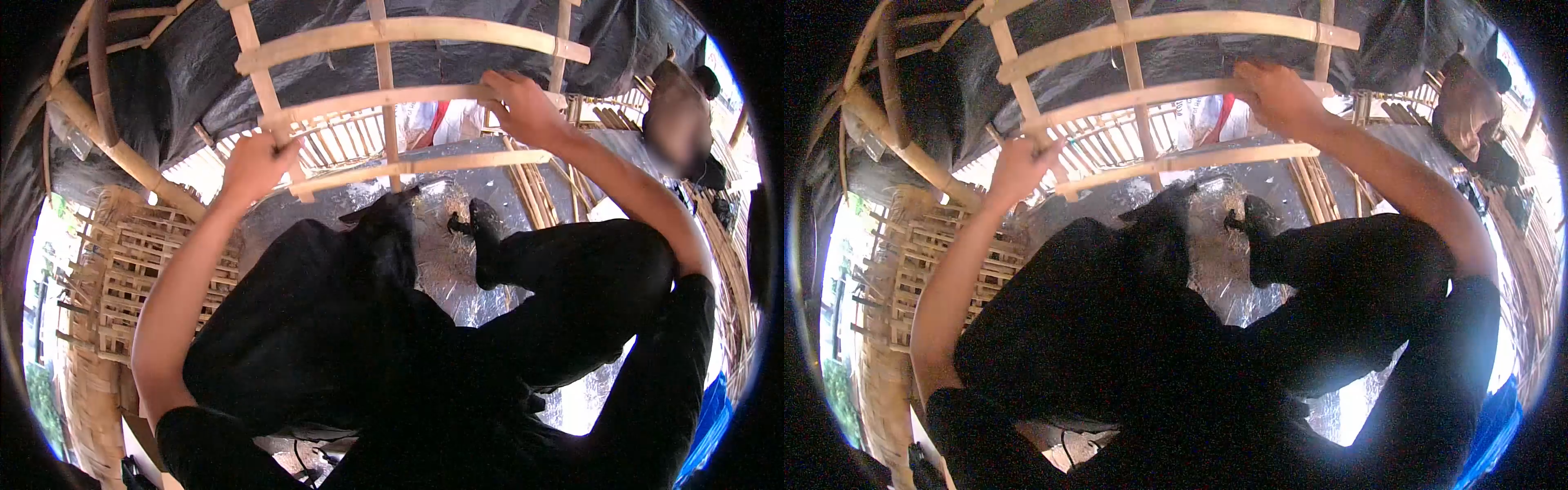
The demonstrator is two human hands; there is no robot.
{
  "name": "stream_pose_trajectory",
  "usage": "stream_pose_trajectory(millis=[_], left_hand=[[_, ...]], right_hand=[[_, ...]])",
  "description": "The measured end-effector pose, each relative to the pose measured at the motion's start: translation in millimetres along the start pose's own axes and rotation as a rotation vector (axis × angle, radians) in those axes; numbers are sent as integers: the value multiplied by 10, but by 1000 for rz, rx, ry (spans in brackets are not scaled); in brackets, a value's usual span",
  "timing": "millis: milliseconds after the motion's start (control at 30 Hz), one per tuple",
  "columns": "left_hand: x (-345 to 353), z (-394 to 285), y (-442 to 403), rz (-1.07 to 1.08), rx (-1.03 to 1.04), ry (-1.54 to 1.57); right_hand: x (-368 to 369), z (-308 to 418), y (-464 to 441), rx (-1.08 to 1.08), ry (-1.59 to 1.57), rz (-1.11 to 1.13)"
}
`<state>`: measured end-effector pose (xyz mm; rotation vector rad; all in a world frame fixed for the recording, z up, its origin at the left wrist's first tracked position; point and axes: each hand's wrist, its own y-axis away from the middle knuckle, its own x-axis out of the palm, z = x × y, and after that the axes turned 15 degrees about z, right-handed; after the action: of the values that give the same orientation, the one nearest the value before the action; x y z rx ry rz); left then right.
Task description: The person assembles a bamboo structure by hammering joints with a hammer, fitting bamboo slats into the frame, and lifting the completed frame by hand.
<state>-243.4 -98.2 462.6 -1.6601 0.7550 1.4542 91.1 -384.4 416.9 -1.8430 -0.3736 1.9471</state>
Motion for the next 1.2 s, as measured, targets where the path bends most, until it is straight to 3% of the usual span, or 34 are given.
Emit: stream_pose_trajectory(millis=[133,167,267,400,433,567,667,800,933,967,1067,1200], left_hand=[[243,4,155,78,-11,209],[364,31,198,77,-24,310],[645,94,251,168,-16,122],[728,27,175,214,-36,173],[749,66,118,189,-22,145],[952,426,-288,102,-3,329],[1013,597,-486,57,33,374],[1220,826,-666,332,-67,166],[1800,847,-812,281,-35,309],[1827,822,-832,418,-79,365],[1926,727,-862,520,-90,355],[1841,618,-792,433,17,-17]], right_hand=[[150,135,208,58,-17,185],[88,251,199,139,-59,328],[229,147,243,163,22,416],[384,-87,157,71,172,311],[458,-176,128,-61,181,166],[557,-274,-221,-68,132,169],[780,-211,-407,89,163,213],[1088,-225,-497,17,194,245],[1379,-387,-442,97,106,313],[1445,-417,-378,129,113,369],[1530,-493,-253,190,139,485],[1566,-507,-231,152,135,532]])
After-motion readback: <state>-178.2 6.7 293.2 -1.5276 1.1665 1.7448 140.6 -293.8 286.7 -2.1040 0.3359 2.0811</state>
